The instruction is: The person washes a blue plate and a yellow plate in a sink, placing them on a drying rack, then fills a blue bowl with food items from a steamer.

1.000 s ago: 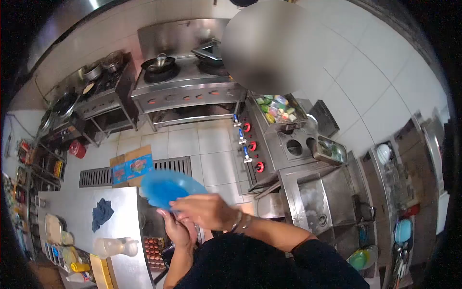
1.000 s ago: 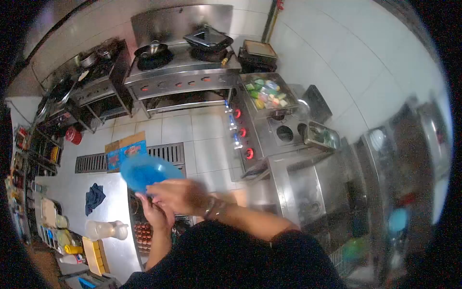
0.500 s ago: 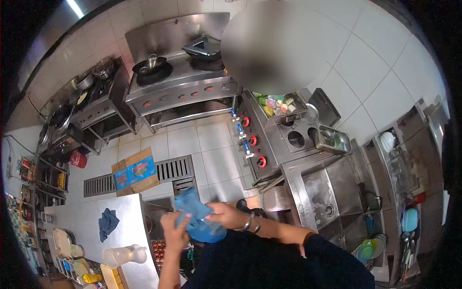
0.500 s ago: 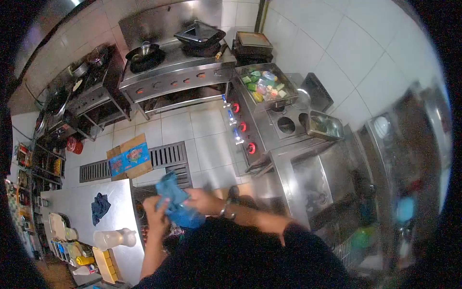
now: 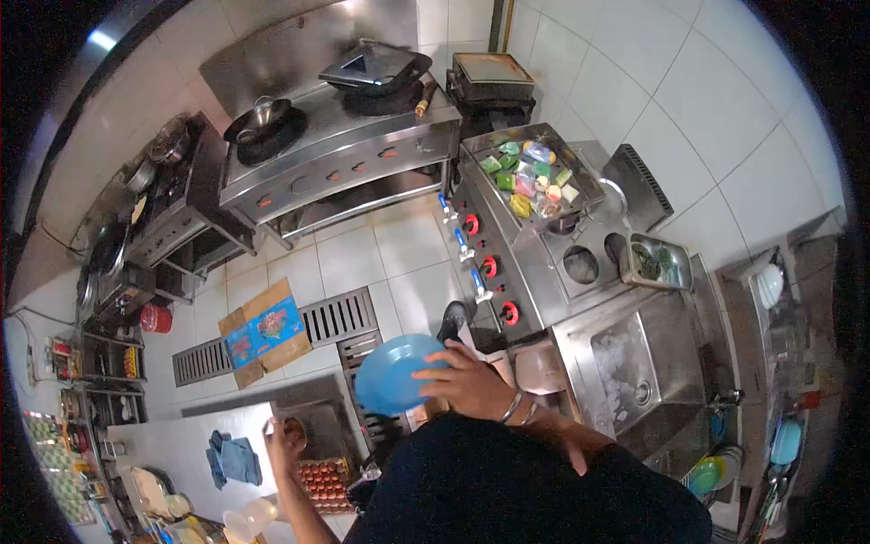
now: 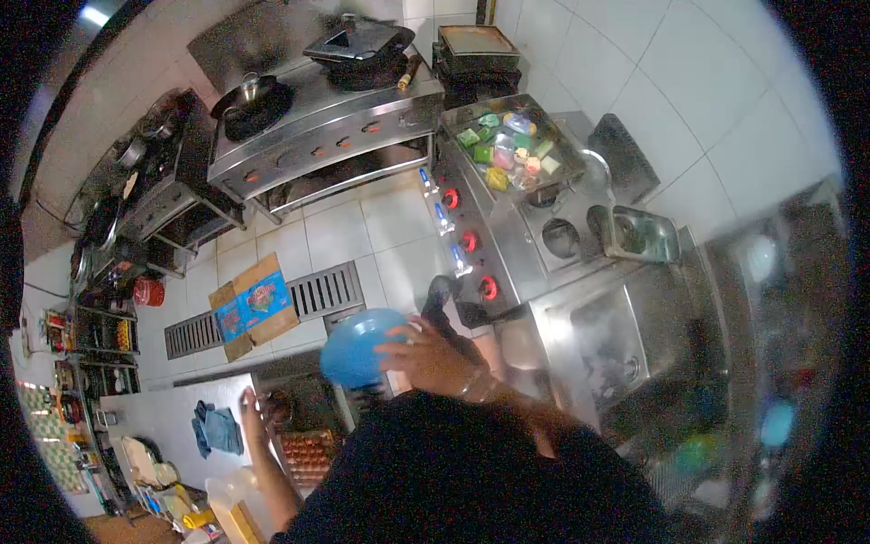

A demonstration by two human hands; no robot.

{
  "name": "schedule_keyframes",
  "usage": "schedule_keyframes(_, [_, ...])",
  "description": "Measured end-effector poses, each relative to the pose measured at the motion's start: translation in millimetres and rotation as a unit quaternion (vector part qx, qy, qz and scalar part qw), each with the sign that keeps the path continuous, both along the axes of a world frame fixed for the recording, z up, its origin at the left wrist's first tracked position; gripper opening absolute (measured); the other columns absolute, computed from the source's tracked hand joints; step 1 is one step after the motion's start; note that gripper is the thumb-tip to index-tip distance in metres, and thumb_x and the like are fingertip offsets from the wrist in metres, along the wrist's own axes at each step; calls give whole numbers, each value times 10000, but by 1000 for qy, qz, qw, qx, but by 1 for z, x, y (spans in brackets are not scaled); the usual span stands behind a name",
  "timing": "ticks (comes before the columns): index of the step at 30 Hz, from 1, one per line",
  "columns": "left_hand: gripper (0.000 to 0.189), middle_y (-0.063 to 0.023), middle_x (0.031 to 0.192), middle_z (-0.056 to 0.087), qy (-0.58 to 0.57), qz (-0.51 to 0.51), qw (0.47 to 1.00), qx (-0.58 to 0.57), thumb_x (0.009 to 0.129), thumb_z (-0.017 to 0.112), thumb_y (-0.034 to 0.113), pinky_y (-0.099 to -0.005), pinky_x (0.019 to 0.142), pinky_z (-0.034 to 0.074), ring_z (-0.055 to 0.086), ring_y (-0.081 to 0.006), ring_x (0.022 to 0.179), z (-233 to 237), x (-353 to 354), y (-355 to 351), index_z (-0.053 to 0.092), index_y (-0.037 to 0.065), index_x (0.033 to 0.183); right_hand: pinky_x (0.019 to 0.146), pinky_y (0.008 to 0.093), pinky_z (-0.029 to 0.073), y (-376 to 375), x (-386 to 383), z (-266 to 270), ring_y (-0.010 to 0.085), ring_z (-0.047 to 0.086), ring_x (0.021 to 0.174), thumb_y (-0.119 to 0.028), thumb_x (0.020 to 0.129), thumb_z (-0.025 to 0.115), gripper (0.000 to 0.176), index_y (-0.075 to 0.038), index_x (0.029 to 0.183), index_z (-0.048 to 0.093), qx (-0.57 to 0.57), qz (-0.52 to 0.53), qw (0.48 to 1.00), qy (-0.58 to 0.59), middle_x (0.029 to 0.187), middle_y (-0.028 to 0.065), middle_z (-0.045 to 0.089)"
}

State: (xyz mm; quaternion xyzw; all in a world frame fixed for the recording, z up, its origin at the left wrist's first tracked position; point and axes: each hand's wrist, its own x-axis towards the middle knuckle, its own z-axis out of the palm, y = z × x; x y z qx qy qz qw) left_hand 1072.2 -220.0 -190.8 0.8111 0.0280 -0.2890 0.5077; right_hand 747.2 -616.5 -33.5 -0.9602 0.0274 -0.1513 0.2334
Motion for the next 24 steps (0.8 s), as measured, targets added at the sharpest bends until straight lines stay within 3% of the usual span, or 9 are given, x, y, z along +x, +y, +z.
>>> schedule_keyframes(1, [795, -179, 1139, 512, 258, -3, 945, -200, 873, 530, 613, -476, 721, 559, 596, -330, 952, 49, -31, -68, 321, 73, 1417, 1099, 476, 264, -15, 14, -4, 222, 463, 1208, -185, 782, 662, 233, -187, 1014, 665, -1, 16, 1000, -7, 1227, -35, 594])
schedule_keyframes(3, [747, -183, 1165, 524, 300, -19, 906, -298, 889, 480, 626, -456, 595, 589, 637, -313, 881, 114, -86, -181, 348, 89, 1391, 1107, 480, 262, -45, 43, -13, 235, 456, 1219, -213, 769, 670, 238, -178, 1004, 660, -3, 47, 999, -20, 1254, -25, 578])
schedule_keyframes(7, [586, -207, 1074, 607, 376, -90, 861, -330, 901, 579, 405, -470, 546, 590, 668, -343, 818, 120, -82, -302, 433, -35, 1259, 1102, 499, 285, -125, 88, -14, 257, 455, 1240, -254, 802, 649, 279, -164, 1066, 644, 33, 148, 988, -4, 1321, 3, 530])
schedule_keyframes(10, [481, -212, 943, 631, 333, 38, 902, -273, 725, 596, 102, -425, 451, 553, 653, -349, 648, 146, -57, -375, 476, -89, 1150, 1043, 469, 359, -220, 107, 12, 331, 474, 1232, -364, 785, 686, 503, -95, 1193, 569, 142, 73, 984, -73, 1314, 131, 520])
schedule_keyframes(11, [481, -212, 943, 631, 336, 35, 902, -269, 725, 596, 102, -425, 451, 553, 653, -349, 648, 153, -50, -394, 476, -89, 1150, 1007, 437, 391, -262, 106, 7, 354, 503, 1189, -372, 793, 696, 550, -59, 1221, 549, 180, -12, 975, -130, 1270, 177, 537])
schedule_keyframes(14, [483, -195, 936, 631, 275, 47, 915, -293, 730, 611, 104, -390, 425, 541, 650, -331, 639, 160, -27, -435, 478, -77, 1158, 960, 419, 435, -410, 80, -2, 361, 546, 1120, -204, 778, 714, 517, -35, 1229, 524, 180, -359, 915, -23, 1177, 198, 581])
schedule_keyframes(15, [483, -195, 936, 631, 279, 49, 915, -287, 730, 611, 104, -390, 425, 541, 650, -331, 639, 158, -20, -447, 478, -77, 1158, 961, 420, 430, -461, 57, -45, 388, 538, 1110, -186, 734, 752, 597, -27, 1254, 507, -46, -405, 909, -88, 1165, 208, 579])
schedule_keyframes(18, [454, -175, 921, 633, 261, 96, 926, -257, 733, 588, 99, -376, 430, 554, 650, -305, 625, 161, -5, -471, 479, -67, 1142, 940, 454, 438, -576, 23, -90, 402, 538, 1070, -225, 654, 820, 775, -21, 1302, 448, -106, -516, 846, 79, 1183, 201, 542])
schedule_keyframes(24, [460, -198, 916, 618, 310, 114, 913, -241, 724, 564, 76, -393, 430, 559, 643, -319, 599, 157, 18, -495, 455, -106, 1131, 975, 422, 433, -678, 30, -145, 387, 528, 1113, -305, 600, 847, 890, -9, 1328, 429, -80, -442, 873, 190, 1209, 205, 539])
